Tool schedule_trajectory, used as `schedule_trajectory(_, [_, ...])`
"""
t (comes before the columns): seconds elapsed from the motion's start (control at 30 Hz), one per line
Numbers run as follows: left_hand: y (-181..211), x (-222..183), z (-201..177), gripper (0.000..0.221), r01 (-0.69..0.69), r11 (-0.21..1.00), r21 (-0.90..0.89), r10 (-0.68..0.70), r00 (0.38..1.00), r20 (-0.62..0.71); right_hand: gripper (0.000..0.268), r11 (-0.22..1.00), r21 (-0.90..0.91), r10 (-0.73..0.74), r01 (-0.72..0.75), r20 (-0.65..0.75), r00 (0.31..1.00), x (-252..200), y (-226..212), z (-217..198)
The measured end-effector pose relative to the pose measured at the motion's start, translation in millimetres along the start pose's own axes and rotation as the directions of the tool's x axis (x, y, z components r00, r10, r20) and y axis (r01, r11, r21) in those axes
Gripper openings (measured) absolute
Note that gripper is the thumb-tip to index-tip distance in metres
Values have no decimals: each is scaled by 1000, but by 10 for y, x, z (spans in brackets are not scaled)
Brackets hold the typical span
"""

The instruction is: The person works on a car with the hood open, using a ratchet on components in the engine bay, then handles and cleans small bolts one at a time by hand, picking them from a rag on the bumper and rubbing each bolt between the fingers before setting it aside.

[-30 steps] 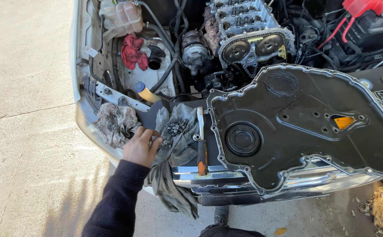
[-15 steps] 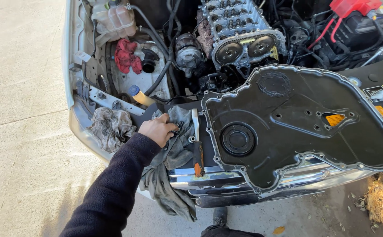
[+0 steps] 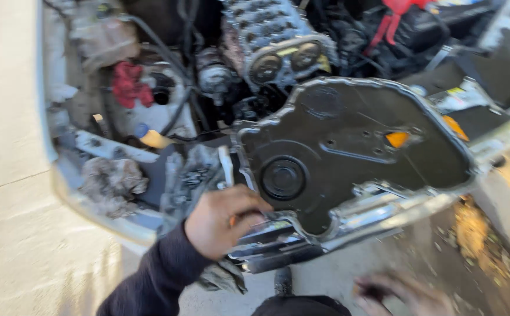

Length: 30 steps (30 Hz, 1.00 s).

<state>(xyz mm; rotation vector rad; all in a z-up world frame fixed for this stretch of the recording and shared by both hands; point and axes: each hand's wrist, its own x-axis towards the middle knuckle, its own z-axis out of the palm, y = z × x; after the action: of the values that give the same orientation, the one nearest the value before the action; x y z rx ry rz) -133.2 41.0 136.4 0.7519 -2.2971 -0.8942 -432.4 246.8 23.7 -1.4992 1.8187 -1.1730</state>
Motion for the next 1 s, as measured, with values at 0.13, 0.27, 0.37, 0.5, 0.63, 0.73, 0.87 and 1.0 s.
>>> schedule_trajectory(0.13, [606, 154, 606, 17, -119, 946, -301, 149, 986, 80, 27, 992, 61, 110, -112, 42, 993, 78, -502, -220])
schedule_trajectory(0.27, [894, 241, 1072, 16, -185, 913, -363, 244, 962, 124, 15, 919, 376, 118, -116, 18, 993, -93, -688, -427])
schedule_trajectory(0.37, [1051, 344, 1305, 17, -236, 899, -369, 304, 942, 139, 10, 930, 354, 153, -101, -122, 981, -306, -691, -567])
schedule_trajectory(0.5, [1268, 468, 1572, 14, -307, 863, -401, 395, 905, 159, 13, 985, 100, 167, -141, -348, 922, -615, -747, -785])
schedule_trajectory(0.63, [1520, 538, 1854, 17, -372, 813, -449, 497, 845, 199, 14, 988, -26, 125, -152, -448, 885, -903, -725, -986])
schedule_trajectory(0.73, [1673, 583, 2061, 16, -420, 781, -462, 569, 783, 251, 15, 972, -62, 169, -226, -486, 858, -1103, -709, -1116])
schedule_trajectory(0.87, [1801, 630, 2362, 15, -441, 757, -482, 627, 698, 346, 16, 967, -92, 164, -237, -489, 857, -1369, -642, -1306])
schedule_trajectory(1.0, [1909, 693, 2646, 13, -371, 740, -561, 646, 623, 441, 20, 951, -111, 207, -289, -465, 861, -1636, -527, -1451])
